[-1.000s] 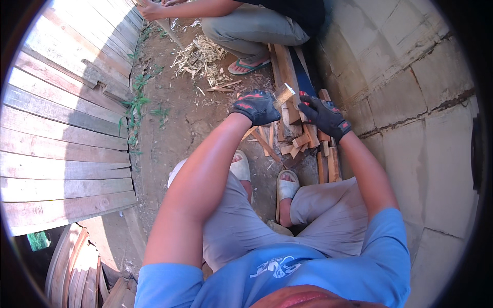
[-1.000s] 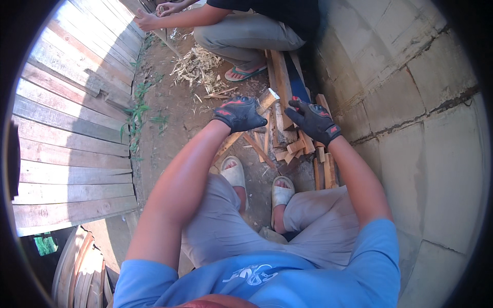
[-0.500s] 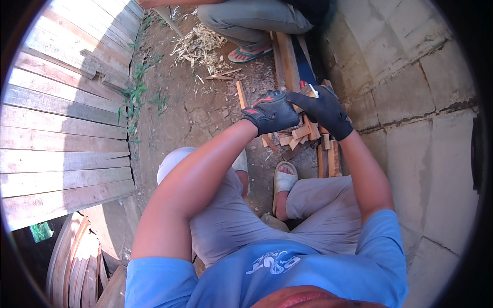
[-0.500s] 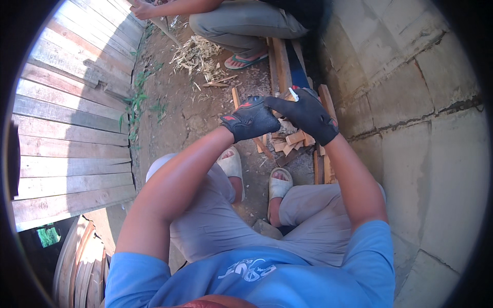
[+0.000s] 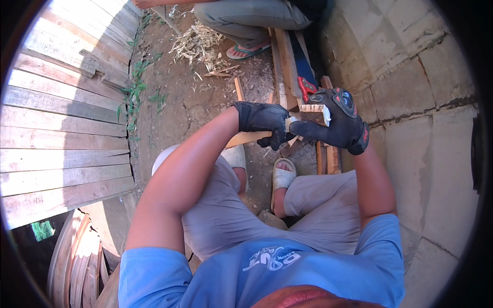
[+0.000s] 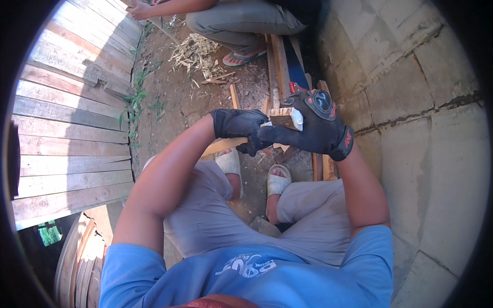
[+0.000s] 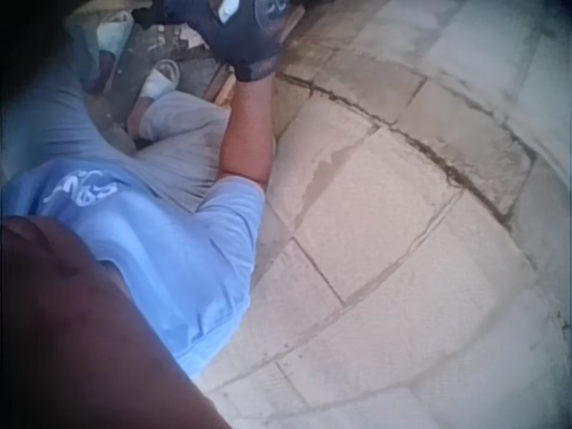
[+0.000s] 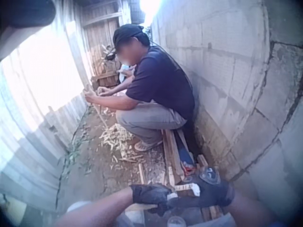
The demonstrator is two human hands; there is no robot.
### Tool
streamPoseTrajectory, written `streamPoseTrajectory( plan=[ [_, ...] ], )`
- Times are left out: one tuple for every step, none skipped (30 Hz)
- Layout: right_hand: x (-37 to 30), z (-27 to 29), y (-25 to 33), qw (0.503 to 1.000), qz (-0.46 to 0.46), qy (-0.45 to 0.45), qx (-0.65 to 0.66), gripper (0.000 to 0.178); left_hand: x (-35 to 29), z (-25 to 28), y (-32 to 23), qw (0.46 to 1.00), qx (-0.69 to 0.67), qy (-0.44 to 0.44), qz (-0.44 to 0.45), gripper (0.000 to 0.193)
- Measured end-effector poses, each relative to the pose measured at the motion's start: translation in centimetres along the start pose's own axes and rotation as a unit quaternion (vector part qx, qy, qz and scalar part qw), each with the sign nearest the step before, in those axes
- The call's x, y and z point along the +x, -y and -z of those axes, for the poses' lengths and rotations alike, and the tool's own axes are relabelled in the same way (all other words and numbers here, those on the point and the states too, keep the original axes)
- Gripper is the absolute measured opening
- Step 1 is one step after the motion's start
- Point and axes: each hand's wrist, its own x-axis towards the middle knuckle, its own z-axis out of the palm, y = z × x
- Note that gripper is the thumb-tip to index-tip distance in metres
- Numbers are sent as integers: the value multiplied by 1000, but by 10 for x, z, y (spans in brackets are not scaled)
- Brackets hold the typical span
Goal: The person sits on the ground and uses a hand saw to cut a small wooden stick into smaller pieces. They hold the wood with one hand and saw with the other, creating a pile of cut wood scraps.
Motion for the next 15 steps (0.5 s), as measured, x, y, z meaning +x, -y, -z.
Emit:
streamPoseTrajectory(
  plan=[
    [-2, 0, -4, 1000, -11, -23, -10, 44, 0, 3, 1, 1000, 18, -11, -7, 27],
    [-2, 3, -10, 998, -57, 0, 1, 50, -1, 5, 2, 999, 36, -21, -13, 26],
    [0, 6, -15, 993, -117, 27, 10, 56, -2, 6, 1, 992, 105, -52, -43, 25],
    [3, 11, -20, 983, -175, 55, 19, 63, -4, 6, 0, 979, 171, -84, -72, 25],
    [7, 12, -27, 969, -231, 83, 30, 69, -7, 7, 0, 959, 237, -115, -100, 25],
    [2, 8, -48, 968, -228, 107, -22, 67, -6, 11, 2, 944, 292, -118, -99, 29],
    [-12, 0, -80, 962, -229, 129, -79, 65, -4, 8, -4, 932, 321, -155, -71, 33],
    [-25, -3, -106, 951, -234, 152, -136, 63, 2, 4, -12, 917, 348, -189, -45, 37],
    [-23, -5, -117, 920, -303, 214, -123, 63, -1, 1, -15, 899, 372, -231, -12, 41],
    [-20, -7, -125, 882, -367, 276, -109, 63, -1, 6, 3, 848, 439, -289, -66, 51],
    [-20, -8, -130, 834, -428, 335, -94, 64, 5, 12, 17, 834, 451, -313, -48, 54],
    [-26, -10, -138, 829, -425, 343, -118, 67, 9, 16, 24, 820, 463, -335, -32, 56],
    [-34, -9, -147, 823, -424, 350, -143, 71, 11, 15, 19, 806, 474, -356, -18, 59],
    [-43, -8, -155, 815, -424, 358, -169, 75, 11, 15, 14, 817, 465, -341, 2, 63],
    [-43, -7, -156, 816, -421, 348, -191, 75, 11, 16, 17, 811, 473, -345, 15, 65]
  ],
)
